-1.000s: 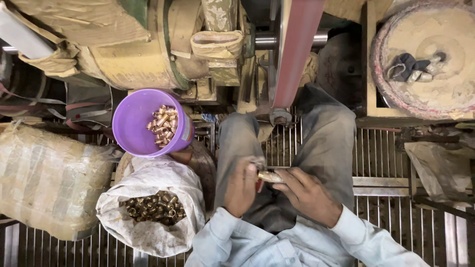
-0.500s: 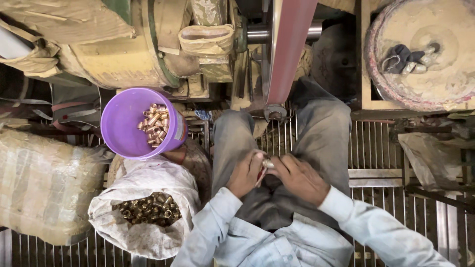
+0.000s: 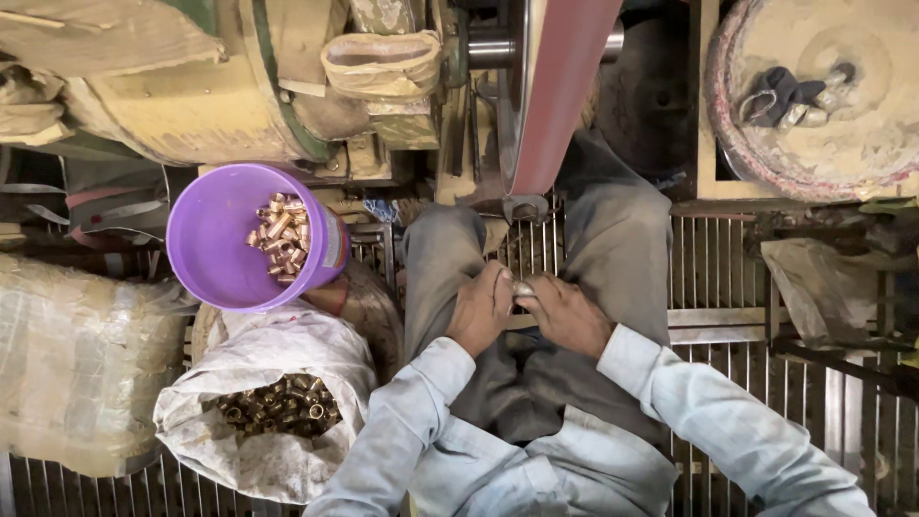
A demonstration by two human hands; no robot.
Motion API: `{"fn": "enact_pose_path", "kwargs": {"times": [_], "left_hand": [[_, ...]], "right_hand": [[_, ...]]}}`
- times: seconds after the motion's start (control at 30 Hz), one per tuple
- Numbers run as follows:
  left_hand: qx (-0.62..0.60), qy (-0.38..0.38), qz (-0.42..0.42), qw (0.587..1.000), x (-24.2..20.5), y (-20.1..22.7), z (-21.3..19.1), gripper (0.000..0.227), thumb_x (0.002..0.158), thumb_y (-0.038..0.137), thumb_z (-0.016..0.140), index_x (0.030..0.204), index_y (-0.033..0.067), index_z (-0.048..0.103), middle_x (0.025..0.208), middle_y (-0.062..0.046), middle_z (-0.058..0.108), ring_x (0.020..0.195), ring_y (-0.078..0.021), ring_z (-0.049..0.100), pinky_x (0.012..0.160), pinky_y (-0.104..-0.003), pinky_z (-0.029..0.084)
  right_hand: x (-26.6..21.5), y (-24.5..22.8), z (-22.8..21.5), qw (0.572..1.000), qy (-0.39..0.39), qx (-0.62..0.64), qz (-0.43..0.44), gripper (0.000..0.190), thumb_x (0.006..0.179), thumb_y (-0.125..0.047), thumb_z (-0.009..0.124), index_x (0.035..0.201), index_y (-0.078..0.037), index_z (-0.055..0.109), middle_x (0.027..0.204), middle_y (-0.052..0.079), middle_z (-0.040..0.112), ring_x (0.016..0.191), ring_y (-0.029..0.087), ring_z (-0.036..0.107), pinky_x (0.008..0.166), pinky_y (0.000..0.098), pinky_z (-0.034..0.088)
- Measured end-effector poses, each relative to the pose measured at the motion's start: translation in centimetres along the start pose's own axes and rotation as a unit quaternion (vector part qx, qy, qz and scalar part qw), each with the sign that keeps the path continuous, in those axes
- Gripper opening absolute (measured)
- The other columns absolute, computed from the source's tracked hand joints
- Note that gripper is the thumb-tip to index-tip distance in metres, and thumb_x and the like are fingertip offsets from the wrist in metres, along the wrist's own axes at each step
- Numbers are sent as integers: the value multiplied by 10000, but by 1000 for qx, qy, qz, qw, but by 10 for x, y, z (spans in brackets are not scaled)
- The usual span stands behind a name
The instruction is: The person sits on a metal grate floor and repeatedly picks up small brass-colored metal parts from a white sack. They press each part against a vertical belt sander to smooth its surface, then place the finished part into a purple bucket. The process is repeated continuously.
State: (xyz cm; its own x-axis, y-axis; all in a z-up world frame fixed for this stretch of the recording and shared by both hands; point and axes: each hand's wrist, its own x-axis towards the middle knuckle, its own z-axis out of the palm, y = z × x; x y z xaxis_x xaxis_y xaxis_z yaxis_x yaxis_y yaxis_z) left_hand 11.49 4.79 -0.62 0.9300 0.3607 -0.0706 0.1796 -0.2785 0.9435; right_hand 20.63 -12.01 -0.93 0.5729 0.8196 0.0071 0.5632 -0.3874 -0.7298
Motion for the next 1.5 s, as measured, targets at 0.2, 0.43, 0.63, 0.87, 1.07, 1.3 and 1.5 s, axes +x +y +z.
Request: {"fn": "enact_pose_path", "kwargs": {"times": [0.2,0.43,0.63,0.87,1.07,1.3,1.5], "left_hand": [[27,14,14,999,0,-6,7,202,1076,194,487,970,26,525,853,-241,640,791,-454,625,711,-525,482],[-40,10,-123,991,1,13,-2,296,1060,317,422,1113,60,559,818,-222,695,764,-404,682,733,-502,500],[-89,43,-64,993,-23,31,-22,348,1085,293,367,1278,75,559,1089,-180,711,988,-328,708,881,-385,521],[-121,-116,-37,985,-31,38,-35,426,1047,242,515,1422,47,459,1221,-174,641,1102,-268,637,972,-378,485],[-90,-178,-55,978,-17,29,-29,454,1044,302,542,1414,48,471,1176,-135,678,1039,-210,677,921,-335,519],[-200,-183,-89,958,28,-7,-10,465,1046,230,547,1453,37,432,1100,-90,723,863,-140,714,763,-275,566],[-285,-172,-118,936,69,-26,6,334,1063,179,544,1364,35,533,1045,-80,723,802,-129,687,673,-275,549]], "right_hand": [[1,11,7,986,4,163,26,222,1080,-244,572,1045,-28,613,814,161,670,691,342,696,606,395,541],[18,7,-5,950,-74,263,154,263,1075,-262,552,1079,-12,633,679,105,558,576,175,524,546,349,466],[-4,-19,-36,990,18,140,-16,227,1046,-182,574,1193,-11,598,1002,163,673,886,317,691,771,368,535],[-16,-34,-60,999,22,29,-37,335,974,-214,660,1242,-25,594,1068,157,633,919,361,675,772,417,545],[-8,-29,-65,999,7,16,-38,351,943,-220,706,1244,-51,640,1074,144,627,936,333,677,780,406,557],[21,4,-67,996,52,33,-69,333,976,-128,643,1300,-57,620,1126,147,637,1010,350,672,829,410,553],[53,20,-68,996,72,22,-38,232,1008,-103,639,1232,-45,628,1056,173,659,972,410,670,803,433,543]]}}
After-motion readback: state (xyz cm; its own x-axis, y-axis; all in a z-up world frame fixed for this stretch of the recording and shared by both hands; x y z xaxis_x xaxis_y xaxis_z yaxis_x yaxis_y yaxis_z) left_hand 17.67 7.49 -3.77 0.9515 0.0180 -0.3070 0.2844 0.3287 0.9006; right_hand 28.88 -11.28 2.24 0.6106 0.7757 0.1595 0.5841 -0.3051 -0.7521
